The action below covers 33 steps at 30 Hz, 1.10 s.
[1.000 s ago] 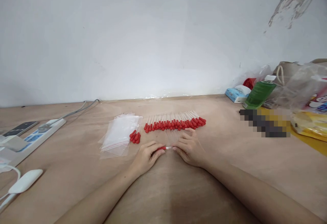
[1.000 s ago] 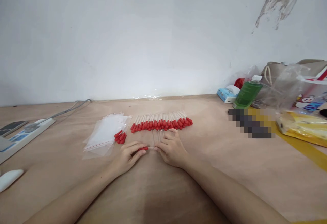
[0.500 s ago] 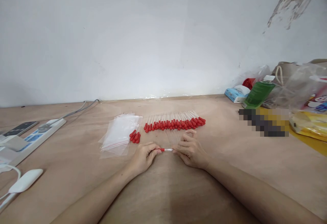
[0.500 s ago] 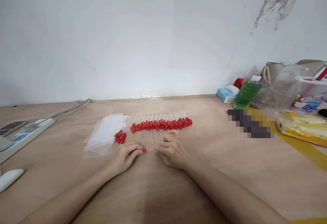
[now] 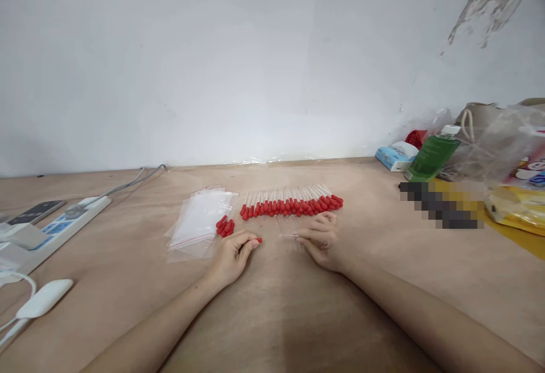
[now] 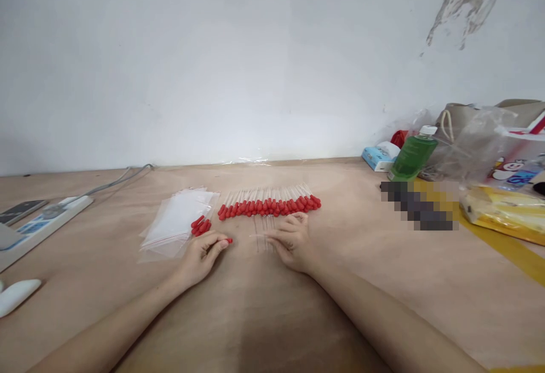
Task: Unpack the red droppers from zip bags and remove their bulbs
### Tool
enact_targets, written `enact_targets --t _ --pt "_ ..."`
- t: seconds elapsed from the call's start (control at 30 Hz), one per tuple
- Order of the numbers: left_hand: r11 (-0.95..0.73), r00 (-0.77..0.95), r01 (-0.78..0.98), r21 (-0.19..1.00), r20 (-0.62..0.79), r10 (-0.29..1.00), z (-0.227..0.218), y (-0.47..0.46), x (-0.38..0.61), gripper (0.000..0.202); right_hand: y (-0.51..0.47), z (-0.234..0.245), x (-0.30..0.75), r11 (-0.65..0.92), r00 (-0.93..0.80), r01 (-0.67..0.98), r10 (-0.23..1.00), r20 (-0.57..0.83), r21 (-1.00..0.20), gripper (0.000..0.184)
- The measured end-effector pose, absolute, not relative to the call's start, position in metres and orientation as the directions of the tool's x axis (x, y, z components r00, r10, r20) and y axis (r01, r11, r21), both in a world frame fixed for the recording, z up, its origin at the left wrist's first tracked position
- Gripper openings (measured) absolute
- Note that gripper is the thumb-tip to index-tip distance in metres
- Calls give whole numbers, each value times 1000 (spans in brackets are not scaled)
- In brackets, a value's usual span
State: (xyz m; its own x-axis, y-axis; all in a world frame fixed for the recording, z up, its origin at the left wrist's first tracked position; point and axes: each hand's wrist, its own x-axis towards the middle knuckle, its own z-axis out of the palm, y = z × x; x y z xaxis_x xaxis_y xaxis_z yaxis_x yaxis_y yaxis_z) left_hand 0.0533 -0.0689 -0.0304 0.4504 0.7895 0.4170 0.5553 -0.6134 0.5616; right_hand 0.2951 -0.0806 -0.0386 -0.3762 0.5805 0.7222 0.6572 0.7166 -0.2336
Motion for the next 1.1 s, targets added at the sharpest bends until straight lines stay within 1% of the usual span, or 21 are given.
enact_targets --t 0.1,0.17,0.23,0.3,0.37,0.5,0.6,0.7,0.83,0.93,1.03,1.1 --pt "-633 401 540 555 492 773 -29 -64 52 20 -77 -39 291 659 -294 683 643 707 -315 20" --pt "-622 295 581 525 576 762 -24 -58 46 24 -73 -41 286 613 -241 710 673 699 -346 22" --pt "-568 176 659 493 633 754 -17 -49 35 28 -70 -42 281 566 -177 735 692 700 -374 20" --pt "-509 112 718 475 643 758 -10 -40 19 30 -67 -43 277 547 -142 745 689 711 -381 15" --pt "-456 87 753 473 616 783 -7 -32 3 32 -65 -44 274 557 -157 754 666 729 -348 14" --pt "-344 72 831 438 528 846 -10 -26 -15 34 -65 -45 271 580 -244 773 646 723 -257 16" --pt "-358 146 851 384 482 864 -15 -24 -18 30 -68 -46 269 600 -296 757 670 681 -261 12" --pt "-401 225 855 330 459 859 -16 -24 -18 28 -70 -46 268 615 -334 737 691 641 -279 21" --pt "-406 237 863 300 468 851 -13 -26 -16 26 -71 -42 269 621 -366 732 706 606 -281 27" --pt "-392 201 860 326 491 848 -10 -30 -14 26 -73 -40 269 610 -351 744 705 617 -272 29" --pt "-360 120 853 378 530 840 -7 -29 -14 27 -72 -40 271 574 -276 766 701 658 -290 24" --pt "-355 109 854 380 536 837 -3 -25 -12 27 -71 -41 272 548 -214 776 694 687 -312 21"
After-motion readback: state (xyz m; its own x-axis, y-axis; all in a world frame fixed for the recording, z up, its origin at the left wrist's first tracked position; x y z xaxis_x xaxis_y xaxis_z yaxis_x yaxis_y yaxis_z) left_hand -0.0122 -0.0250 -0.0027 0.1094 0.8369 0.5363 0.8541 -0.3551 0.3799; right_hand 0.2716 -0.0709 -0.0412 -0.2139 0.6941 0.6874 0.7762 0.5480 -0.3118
